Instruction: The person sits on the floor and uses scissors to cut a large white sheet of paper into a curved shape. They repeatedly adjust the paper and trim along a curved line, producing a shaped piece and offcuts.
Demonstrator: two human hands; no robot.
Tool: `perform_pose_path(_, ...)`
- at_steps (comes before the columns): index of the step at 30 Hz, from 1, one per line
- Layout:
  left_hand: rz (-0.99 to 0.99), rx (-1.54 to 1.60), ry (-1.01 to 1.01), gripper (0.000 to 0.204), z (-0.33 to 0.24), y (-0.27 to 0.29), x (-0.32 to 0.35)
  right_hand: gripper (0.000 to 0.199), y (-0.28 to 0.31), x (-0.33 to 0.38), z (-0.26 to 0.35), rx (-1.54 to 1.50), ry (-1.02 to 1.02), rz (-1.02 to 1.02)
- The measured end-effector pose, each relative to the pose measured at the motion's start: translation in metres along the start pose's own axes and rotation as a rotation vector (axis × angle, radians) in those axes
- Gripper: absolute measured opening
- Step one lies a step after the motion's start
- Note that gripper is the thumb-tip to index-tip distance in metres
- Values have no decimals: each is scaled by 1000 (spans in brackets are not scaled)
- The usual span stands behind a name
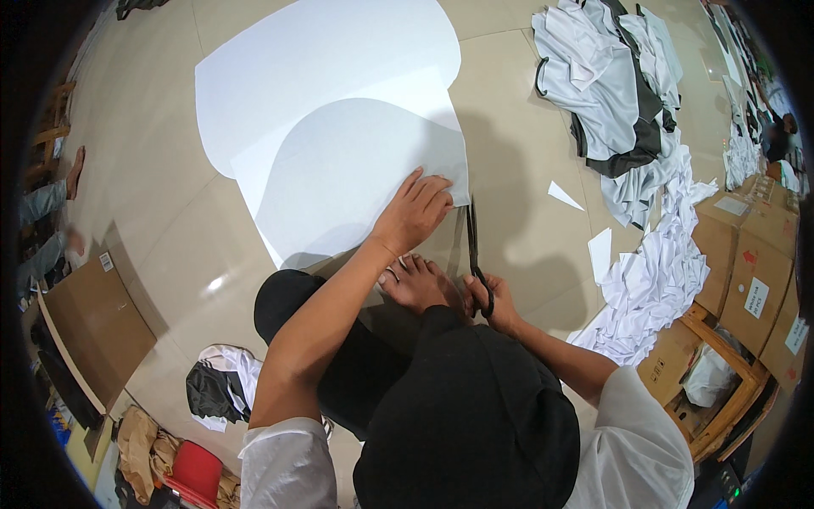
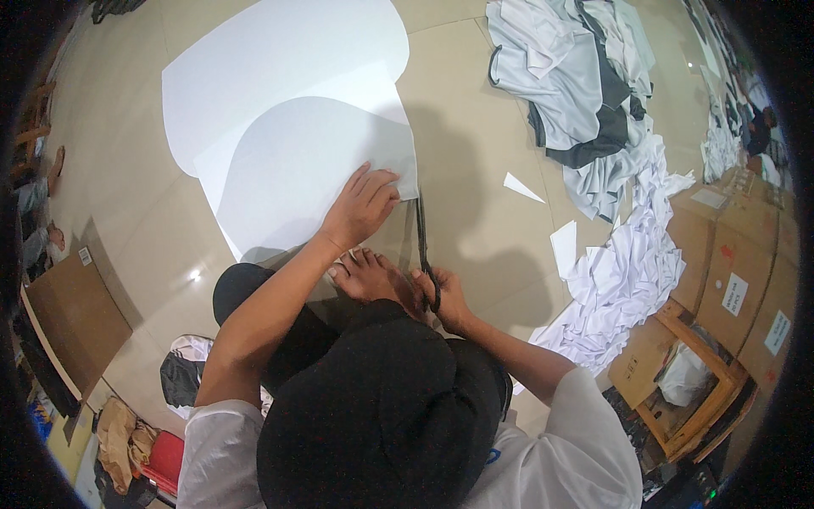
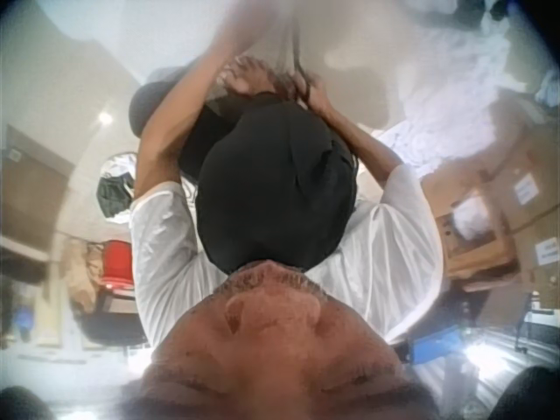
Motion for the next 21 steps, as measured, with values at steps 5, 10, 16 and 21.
perform_pose_path(5, 23, 11, 1, 14, 2, 0, 2, 40, -3, -2, 5, -10, -5, -28)
perform_pose_path(10, 24, -11, -14, 16, -1, -2, 2, 38, -4, -6, 10, -55, 15, -53)
perform_pose_path(16, 40, -86, -36, 16, 1, -7, 5, 34, 1, -7, 9, -25, 5, -91)
perform_pose_path(21, 46, -90, -39, 16, 0, -7, 5, 31, 2, -8, 10, 6, 11, -94)
Point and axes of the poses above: each hand's wrist, its own x-axis away from the middle knuckle, its own y-axis out of the back of the hand, z = x × y, the point moved 10 cm from there along -x, towards the middle knuckle, and after that the axes turned 15 degrees about y, right-handed, at the moved point
